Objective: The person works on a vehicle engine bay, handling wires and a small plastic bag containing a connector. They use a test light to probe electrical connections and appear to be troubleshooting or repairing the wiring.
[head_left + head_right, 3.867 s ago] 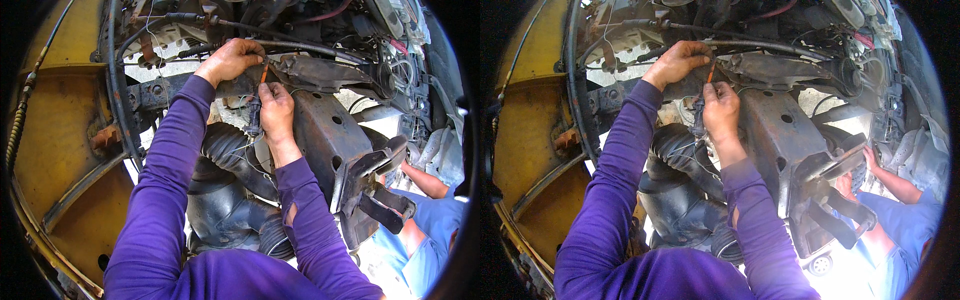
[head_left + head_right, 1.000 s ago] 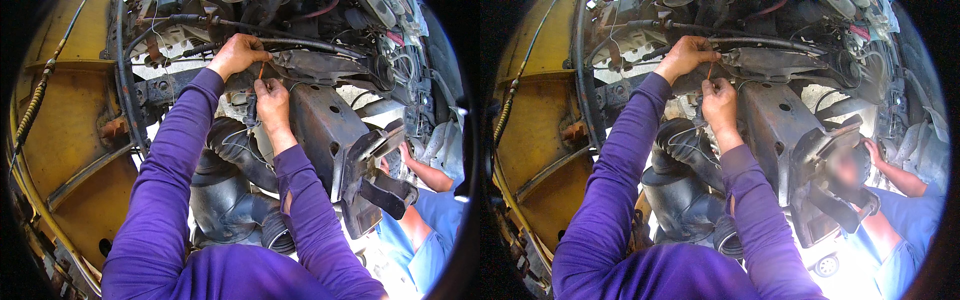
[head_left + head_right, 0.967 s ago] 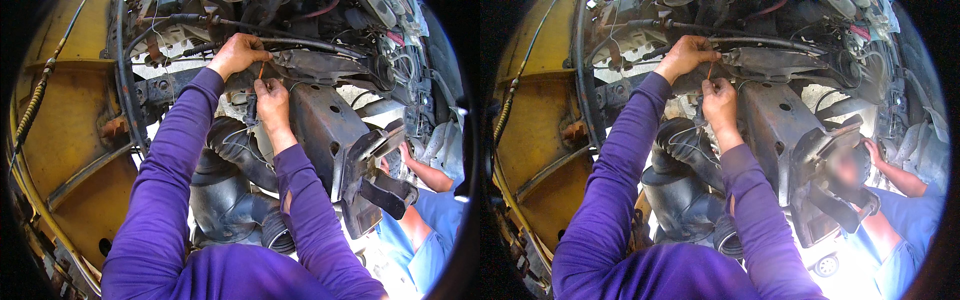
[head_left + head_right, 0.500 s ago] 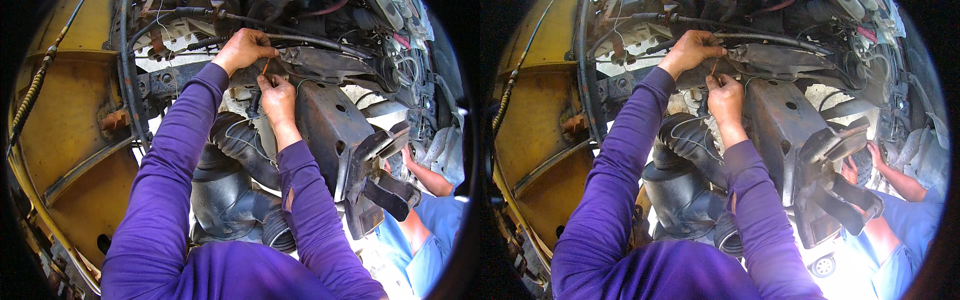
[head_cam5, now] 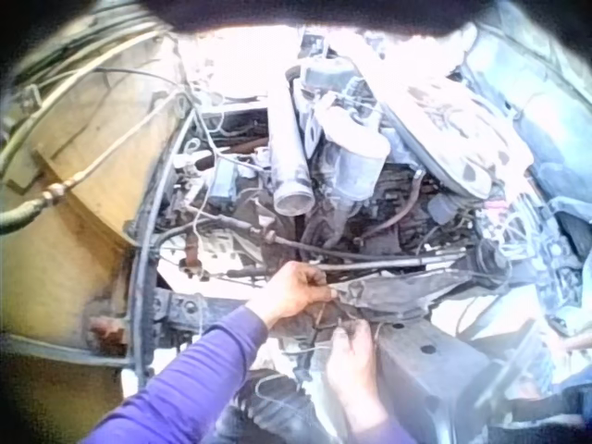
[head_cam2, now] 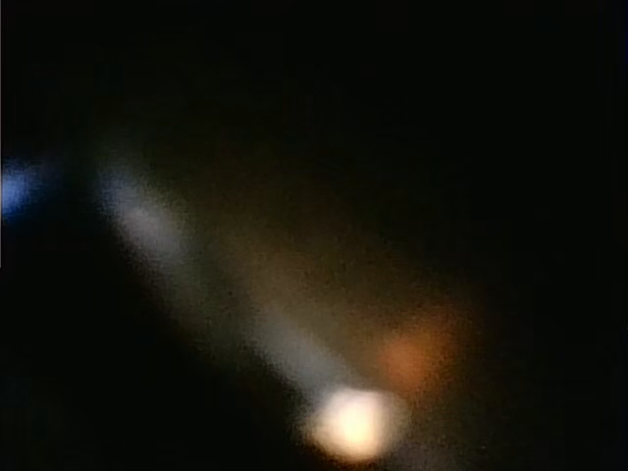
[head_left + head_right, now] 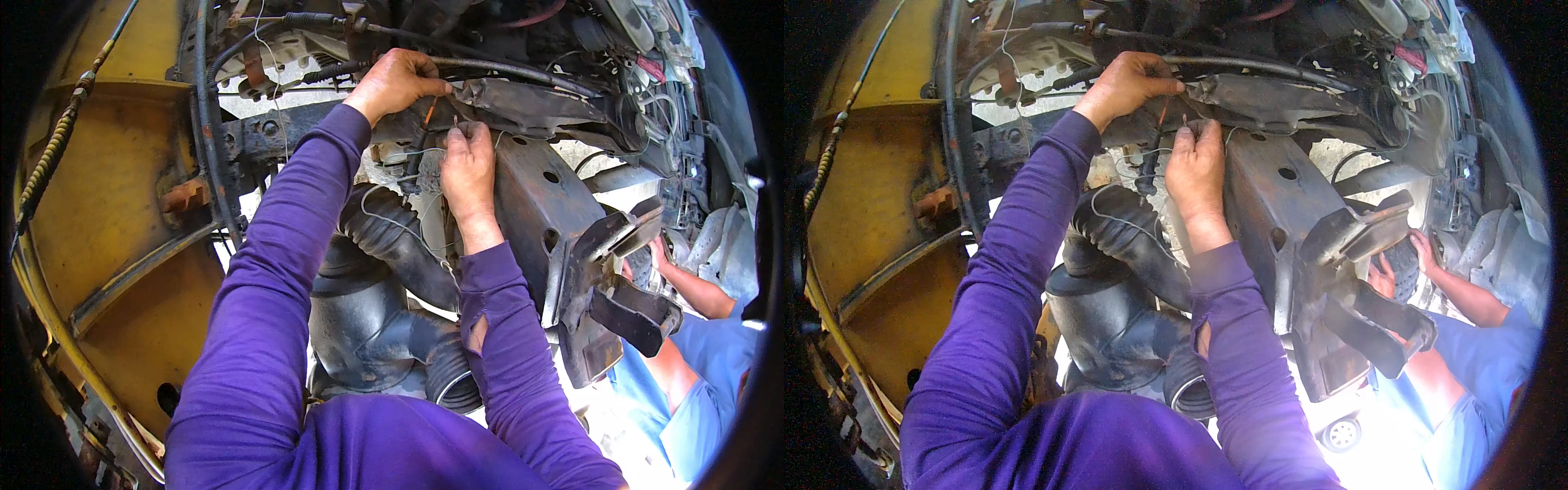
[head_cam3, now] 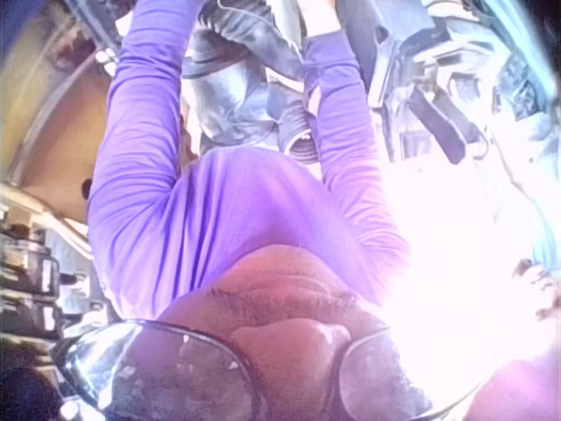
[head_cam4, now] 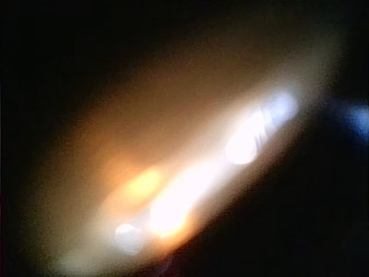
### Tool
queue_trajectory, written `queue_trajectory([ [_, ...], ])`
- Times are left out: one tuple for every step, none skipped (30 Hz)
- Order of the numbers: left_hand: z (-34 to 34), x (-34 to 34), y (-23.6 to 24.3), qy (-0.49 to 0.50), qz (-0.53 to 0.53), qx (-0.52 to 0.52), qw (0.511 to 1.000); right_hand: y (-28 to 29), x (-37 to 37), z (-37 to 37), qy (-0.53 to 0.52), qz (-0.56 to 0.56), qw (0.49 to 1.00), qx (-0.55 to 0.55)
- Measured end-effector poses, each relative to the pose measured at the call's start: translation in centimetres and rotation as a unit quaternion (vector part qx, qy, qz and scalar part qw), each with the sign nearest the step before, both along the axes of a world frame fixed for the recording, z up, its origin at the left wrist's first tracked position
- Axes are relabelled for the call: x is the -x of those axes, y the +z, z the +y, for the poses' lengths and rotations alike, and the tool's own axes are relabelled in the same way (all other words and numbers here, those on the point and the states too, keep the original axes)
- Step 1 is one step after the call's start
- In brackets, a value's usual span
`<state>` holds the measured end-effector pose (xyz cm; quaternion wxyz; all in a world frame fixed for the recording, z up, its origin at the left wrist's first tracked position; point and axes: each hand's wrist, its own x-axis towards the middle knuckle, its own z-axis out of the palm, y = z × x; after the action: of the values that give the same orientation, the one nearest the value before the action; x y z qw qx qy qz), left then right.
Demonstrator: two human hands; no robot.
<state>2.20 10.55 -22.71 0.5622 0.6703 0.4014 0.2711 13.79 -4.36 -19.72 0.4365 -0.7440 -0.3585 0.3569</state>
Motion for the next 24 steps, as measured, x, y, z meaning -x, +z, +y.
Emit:
queue_trajectory([
  [0.0, 0.1, 0.2, 0.005, 0.014, -0.002, 1.000, 0.2, 0.0, 0.1, 0.015, -0.032, 0.999, -0.003],
  [-0.2, 0.1, 0.5, 0.008, 0.027, -0.003, 1.000, 0.6, 0.0, 0.2, 0.028, -0.065, 0.997, -0.004],
  [-0.1, 0.1, 0.3, 0.007, 0.022, -0.005, 1.000, 0.4, 0.1, 0.2, 0.022, -0.062, 0.998, -0.004],
  [0.0, 0.0, 0.1, 0.006, 0.017, -0.006, 1.000, 0.1, 0.1, 0.2, 0.016, -0.059, 0.998, -0.004],
  [0.0, 0.1, 0.1, 0.005, 0.014, -0.009, 1.000, 0.0, 0.2, 0.3, 0.011, -0.055, 0.998, -0.005],
  [0.0, 0.1, 0.0, 0.007, 0.016, -0.010, 1.000, -0.1, 0.2, 0.3, 0.001, -0.049, 0.999, 0.004],
  [0.0, 0.1, -0.1, 0.009, 0.019, -0.012, 1.000, -0.2, 0.3, 0.4, -0.008, -0.043, 0.999, 0.014],
  [0.0, 0.0, -0.1, 0.011, 0.021, -0.013, 1.000, -0.2, 0.3, 0.4, -0.017, -0.038, 0.999, 0.023],
  [0.0, 0.1, 0.0, 0.009, 0.025, -0.016, 1.000, -0.3, 0.4, 0.5, -0.019, -0.040, 0.999, 0.011],
  [0.0, 0.1, 0.0, 0.008, 0.028, -0.019, 0.999, -0.5, 0.4, 0.6, -0.020, -0.042, 0.999, -0.002],
  [0.0, 0.1, 0.1, 0.006, 0.031, -0.022, 0.999, -0.5, 0.5, 0.6, -0.022, -0.045, 0.999, -0.014],
  [0.0, 0.0, 0.1, 0.004, 0.032, -0.022, 0.999, -0.5, 0.4, 0.7, -0.020, -0.056, 0.998, -0.012],
  [0.0, 0.0, 0.2, 0.002, 0.032, -0.022, 0.999, -0.5, 0.4, 0.7, -0.018, -0.067, 0.998, -0.010],
  [0.0, 0.1, 0.1, 0.002, 0.033, -0.021, 0.999, -0.4, 0.4, 0.8, -0.015, -0.077, 0.997, -0.007],
  [0.0, 0.2, -0.1, 0.003, 0.028, -0.021, 0.999, -0.3, 0.5, 0.8, -0.012, -0.093, 0.996, -0.010],
  [0.1, 0.2, -0.2, 0.005, 0.024, -0.021, 0.999, -0.1, 0.6, 0.7, -0.009, -0.108, 0.994, -0.013],
  [0.1, 0.1, -0.2, 0.005, 0.019, -0.021, 1.000, 0.0, 0.6, 0.7, -0.008, -0.124, 0.992, -0.016],
  [0.1, 0.0, -0.1, 0.004, 0.024, -0.022, 0.999, 0.0, 0.6, 0.8, -0.011, -0.121, 0.992, -0.023],
  [0.1, 0.0, -0.1, 0.004, 0.028, -0.024, 0.999, 0.0, 0.7, 0.8, -0.014, -0.119, 0.992, -0.031],
  [0.1, 0.0, -0.1, 0.005, 0.032, -0.024, 0.999, 0.0, 0.7, 0.9, -0.016, -0.117, 0.992, -0.038],
  [0.1, 0.1, -0.1, 0.005, 0.034, -0.024, 0.999, 0.1, 0.7, 0.9, -0.011, -0.123, 0.992, -0.031],
  [0.1, 0.1, -0.1, 0.006, 0.036, -0.023, 0.999, 0.2, 0.7, 0.9, -0.006, -0.129, 0.991, -0.023],
  [0.1, 0.0, -0.1, 0.005, 0.037, -0.023, 0.999, 0.3, 0.7, 0.8, -0.002, -0.135, 0.991, -0.016],
  [0.1, 0.0, -0.1, 0.005, 0.037, -0.025, 0.999, 0.3, 0.7, 0.8, -0.005, -0.138, 0.990, -0.020],
])
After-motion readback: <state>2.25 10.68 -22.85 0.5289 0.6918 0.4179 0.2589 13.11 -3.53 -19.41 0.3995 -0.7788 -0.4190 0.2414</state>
